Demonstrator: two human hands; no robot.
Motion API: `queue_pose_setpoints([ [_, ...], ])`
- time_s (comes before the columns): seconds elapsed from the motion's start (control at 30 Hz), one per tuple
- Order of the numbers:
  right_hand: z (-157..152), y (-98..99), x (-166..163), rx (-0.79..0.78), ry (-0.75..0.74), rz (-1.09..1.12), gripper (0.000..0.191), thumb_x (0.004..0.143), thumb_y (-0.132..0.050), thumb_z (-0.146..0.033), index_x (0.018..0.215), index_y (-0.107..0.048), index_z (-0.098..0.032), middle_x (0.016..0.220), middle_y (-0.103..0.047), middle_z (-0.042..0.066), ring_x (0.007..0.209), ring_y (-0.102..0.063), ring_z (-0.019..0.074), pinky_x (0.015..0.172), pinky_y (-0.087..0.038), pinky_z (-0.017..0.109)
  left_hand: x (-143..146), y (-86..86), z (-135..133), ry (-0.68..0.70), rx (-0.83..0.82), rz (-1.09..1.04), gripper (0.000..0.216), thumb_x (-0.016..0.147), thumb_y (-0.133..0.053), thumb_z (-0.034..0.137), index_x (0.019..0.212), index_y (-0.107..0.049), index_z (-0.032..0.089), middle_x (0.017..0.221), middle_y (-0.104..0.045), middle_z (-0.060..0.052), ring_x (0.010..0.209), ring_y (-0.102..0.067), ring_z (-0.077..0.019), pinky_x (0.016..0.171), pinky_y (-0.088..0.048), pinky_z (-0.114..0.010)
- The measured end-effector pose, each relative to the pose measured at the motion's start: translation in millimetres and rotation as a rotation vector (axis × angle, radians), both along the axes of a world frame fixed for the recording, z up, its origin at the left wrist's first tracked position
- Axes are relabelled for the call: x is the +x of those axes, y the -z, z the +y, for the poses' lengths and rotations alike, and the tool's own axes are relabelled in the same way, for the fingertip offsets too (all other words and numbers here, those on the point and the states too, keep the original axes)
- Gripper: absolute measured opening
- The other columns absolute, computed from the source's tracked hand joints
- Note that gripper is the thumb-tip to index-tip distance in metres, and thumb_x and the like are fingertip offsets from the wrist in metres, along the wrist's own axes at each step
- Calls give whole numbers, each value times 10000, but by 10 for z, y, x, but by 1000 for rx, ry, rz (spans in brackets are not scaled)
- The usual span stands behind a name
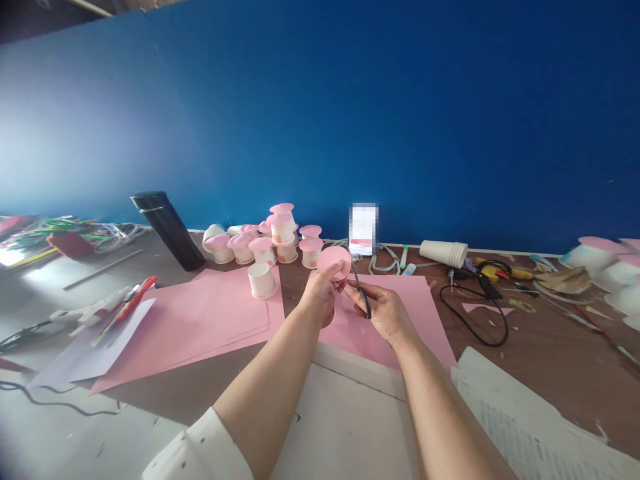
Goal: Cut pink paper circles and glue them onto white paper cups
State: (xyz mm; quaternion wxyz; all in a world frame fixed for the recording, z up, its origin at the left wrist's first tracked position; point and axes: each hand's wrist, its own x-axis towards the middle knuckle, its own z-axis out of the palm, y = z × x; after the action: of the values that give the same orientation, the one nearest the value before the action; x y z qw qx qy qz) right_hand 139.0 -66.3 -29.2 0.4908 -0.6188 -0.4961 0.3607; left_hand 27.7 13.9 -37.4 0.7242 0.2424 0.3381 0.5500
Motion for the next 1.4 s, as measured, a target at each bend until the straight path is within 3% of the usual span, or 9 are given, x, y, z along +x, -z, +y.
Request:
queue_pose_setpoints([
  [0.63,15,47,8,12,1,-7,586,710,-734,-585,1143,-759,-191,587,-548,-20,588,-502,150,625,-423,301,2,-11,2,1,-3,-28,335,697,-803,273,977,-650,174,1013,-699,-87,871,-664,-185,848,-497,-323],
  [0.97,0,21,-7,-24,17,14,573,716,-746,-546,1162,-745,-187,607,-586,-18,620,-529,156,667,-427,306,8,87,34,-17,71,65,341,662,-821,291,929,-671,142,965,-696,-104,869,-661,-192,833,-500,-336],
  [1.4,-4,-1,-3,-37,31,22,514,722,-752,-509,1135,-756,-204,590,-593,-34,611,-538,148,669,-424,292,-4,22,7,-12,86,90,306,639,-829,288,863,-690,134,937,-696,-113,875,-659,-206,850,-501,-356],
])
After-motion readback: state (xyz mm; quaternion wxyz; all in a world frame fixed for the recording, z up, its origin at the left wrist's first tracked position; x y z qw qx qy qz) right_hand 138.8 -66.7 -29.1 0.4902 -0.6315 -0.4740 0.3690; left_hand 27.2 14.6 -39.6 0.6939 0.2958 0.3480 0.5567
